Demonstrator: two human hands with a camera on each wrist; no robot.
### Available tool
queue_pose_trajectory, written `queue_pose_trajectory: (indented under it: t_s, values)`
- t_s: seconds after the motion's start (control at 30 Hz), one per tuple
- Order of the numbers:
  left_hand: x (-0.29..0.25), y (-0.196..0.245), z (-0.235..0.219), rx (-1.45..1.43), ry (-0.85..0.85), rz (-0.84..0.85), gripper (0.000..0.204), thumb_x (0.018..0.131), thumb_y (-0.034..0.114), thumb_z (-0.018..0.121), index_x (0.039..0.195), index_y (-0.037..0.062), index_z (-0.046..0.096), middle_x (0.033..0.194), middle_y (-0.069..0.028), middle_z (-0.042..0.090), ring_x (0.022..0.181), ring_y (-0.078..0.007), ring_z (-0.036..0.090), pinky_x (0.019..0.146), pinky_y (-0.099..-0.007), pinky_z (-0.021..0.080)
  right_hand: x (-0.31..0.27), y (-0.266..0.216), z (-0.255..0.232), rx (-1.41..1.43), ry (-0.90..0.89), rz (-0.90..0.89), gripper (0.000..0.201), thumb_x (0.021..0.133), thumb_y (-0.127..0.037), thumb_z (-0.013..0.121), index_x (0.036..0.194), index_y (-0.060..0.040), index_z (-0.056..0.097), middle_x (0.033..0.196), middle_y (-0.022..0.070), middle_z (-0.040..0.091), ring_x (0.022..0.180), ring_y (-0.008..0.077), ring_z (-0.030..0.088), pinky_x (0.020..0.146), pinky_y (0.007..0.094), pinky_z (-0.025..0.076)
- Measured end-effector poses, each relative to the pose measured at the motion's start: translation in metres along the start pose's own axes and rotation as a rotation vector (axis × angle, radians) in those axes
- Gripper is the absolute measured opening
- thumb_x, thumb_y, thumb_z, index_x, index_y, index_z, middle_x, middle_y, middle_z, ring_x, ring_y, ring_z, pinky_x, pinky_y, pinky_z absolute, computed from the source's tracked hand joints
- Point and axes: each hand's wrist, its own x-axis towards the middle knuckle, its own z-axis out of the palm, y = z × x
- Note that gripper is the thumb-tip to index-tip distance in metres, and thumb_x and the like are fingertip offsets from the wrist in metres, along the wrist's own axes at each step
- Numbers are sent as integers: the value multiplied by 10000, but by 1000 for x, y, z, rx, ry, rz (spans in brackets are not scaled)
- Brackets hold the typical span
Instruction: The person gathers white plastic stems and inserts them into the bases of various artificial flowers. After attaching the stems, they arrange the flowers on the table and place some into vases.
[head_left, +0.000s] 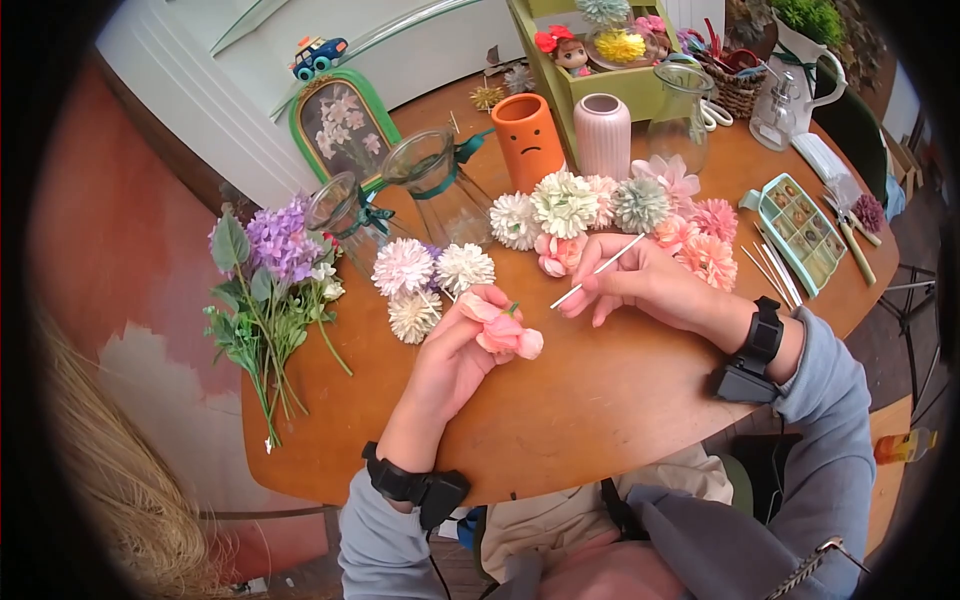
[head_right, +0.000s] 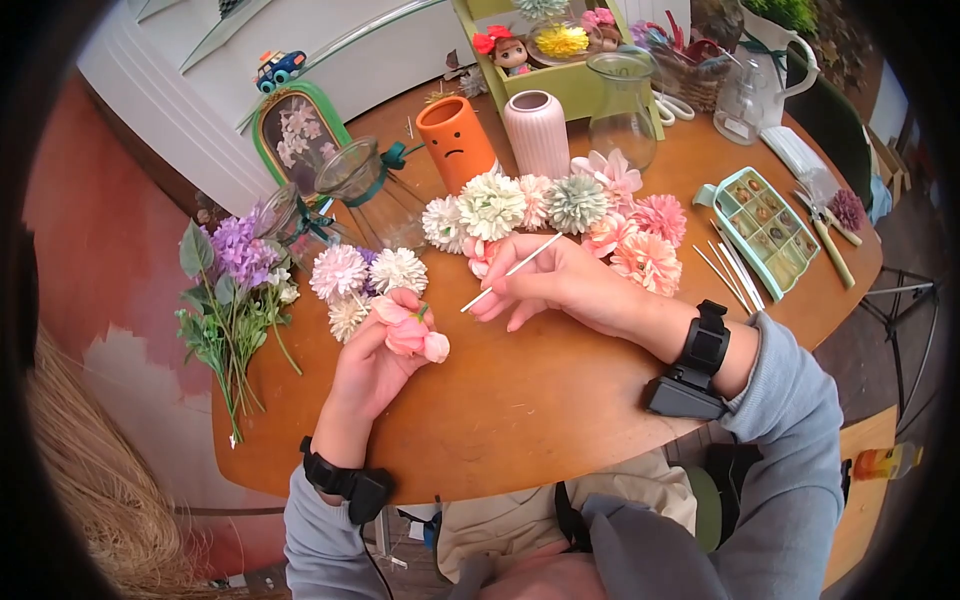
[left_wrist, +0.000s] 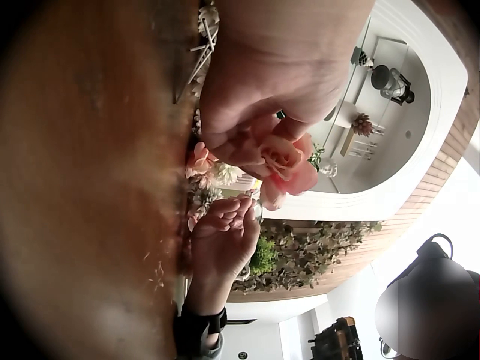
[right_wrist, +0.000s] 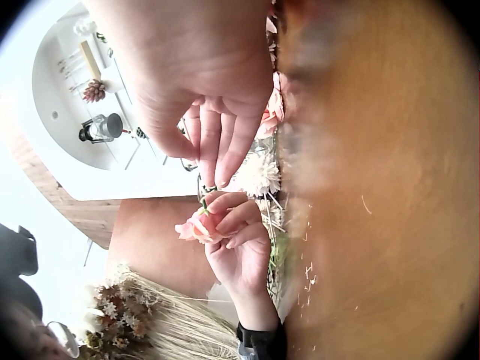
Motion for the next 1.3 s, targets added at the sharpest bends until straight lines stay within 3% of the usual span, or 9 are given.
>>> queue_pose_trajectory:
  t_s: [0.13,0.3,0.4,0.63,0.93,1.3]
  values:
    - [0,1,11,102,35,21,188,858,117,515,1033,63,473,1017,-76,498,925,-190,558,782,-322,481,-1,0,1,38,-32,-17,115,924,-150,532,930,-40,500,978,144,667,955,192,649,719,260,536]
    - [0,0,10,190,-36,9,168,865,81,523,1030,75,492,1050,-43,508,964,-142,549,837,-296,454,1,3,-1,-2,-81,-26,132,923,-157,540,934,-33,499,980,143,666,956,190,649,706,250,537]
    - [1,-1,6,220,-78,5,150,876,104,541,1015,73,496,1050,-36,511,958,-132,548,837,-285,453,1,1,2,6,-41,-33,115,921,-119,541,885,-33,474,933,164,666,930,230,660,652,247,550]
    - [2,-3,7,259,-120,0,123,896,99,528,1009,57,503,1033,-36,541,947,-127,572,817,-276,463,2,4,1,-25,-37,-54,91,910,-112,558,887,-39,511,916,127,672,919,212,663,649,239,536]
    - [2,-2,13,441,-1,-31,122,885,17,496,1000,49,520,922,-18,597,907,-108,590,805,-246,465,2,5,-2,-113,-20,24,86,888,-104,589,872,-35,541,882,117,682,868,168,669,645,221,518]
    - [3,-5,14,575,15,-33,185,838,-55,470,970,52,543,927,-15,577,877,-91,566,786,-230,465,2,6,-6,-229,-87,91,147,860,-173,646,851,-28,630,873,72,686,785,108,651,635,201,490]
